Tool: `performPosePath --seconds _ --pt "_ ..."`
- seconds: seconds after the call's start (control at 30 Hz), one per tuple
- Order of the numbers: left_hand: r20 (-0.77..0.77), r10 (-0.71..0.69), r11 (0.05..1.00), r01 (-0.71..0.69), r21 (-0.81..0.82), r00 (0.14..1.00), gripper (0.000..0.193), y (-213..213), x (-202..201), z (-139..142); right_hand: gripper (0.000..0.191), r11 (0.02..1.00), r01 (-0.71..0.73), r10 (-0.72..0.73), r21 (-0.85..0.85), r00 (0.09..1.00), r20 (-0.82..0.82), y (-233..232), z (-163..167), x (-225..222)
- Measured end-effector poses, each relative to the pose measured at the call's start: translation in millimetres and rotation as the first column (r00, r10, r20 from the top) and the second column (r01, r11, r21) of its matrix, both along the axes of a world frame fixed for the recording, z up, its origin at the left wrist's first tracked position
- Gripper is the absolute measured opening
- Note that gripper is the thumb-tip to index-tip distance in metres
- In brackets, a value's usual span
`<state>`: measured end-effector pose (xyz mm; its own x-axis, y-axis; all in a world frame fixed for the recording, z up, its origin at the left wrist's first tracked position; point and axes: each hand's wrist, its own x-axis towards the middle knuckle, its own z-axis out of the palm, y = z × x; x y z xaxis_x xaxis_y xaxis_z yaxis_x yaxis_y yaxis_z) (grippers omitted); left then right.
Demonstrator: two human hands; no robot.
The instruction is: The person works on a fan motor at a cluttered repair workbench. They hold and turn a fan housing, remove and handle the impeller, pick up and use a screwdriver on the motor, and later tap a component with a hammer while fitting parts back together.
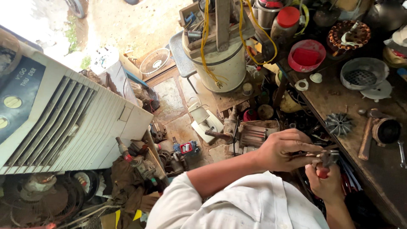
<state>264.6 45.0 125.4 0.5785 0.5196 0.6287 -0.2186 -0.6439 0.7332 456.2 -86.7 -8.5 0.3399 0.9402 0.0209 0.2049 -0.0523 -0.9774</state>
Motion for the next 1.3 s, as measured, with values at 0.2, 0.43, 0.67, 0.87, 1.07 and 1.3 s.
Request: performPosePath --seconds 0.2,0.43,0.67,0.87,1.07,1.3 --pt "0.154 -0.03 0.987 0.053 -0.153 0.988 0.027 0 22 -41 0.021 0.986 -0.114 0.135 0.123 0.974 -0.184 -13 -18 9" --pt "0.022 0.021 0.952 -0.013 -0.306 1.0 0.017 24 35 -80 0.032 0.999 0.011 -0.028 -0.041 0.884 -0.467 -33 -59 44" --pt "-0.614 0.028 0.956 -0.2 -0.214 0.789 0.03 77 27 -161 0.061 0.749 0.617 -0.237 -0.239 0.588 0.773 -97 -100 167" --pt "-0.722 0.18 0.979 -0.196 0.062 0.668 0.018 104 35 -240 0.062 0.753 0.585 -0.183 -0.3 0.625 0.759 -136 -114 225" --pt "-0.749 0.188 0.964 -0.266 0.017 0.636 0.017 108 44 -256 0.068 0.673 0.597 -0.072 -0.437 0.641 0.764 -113 -104 224" --pt "-0.782 0.087 0.972 -0.223 -0.068 0.617 0.009 110 34 -249 0.06 0.892 0.372 0.008 -0.256 0.554 0.833 -68 -42 194"
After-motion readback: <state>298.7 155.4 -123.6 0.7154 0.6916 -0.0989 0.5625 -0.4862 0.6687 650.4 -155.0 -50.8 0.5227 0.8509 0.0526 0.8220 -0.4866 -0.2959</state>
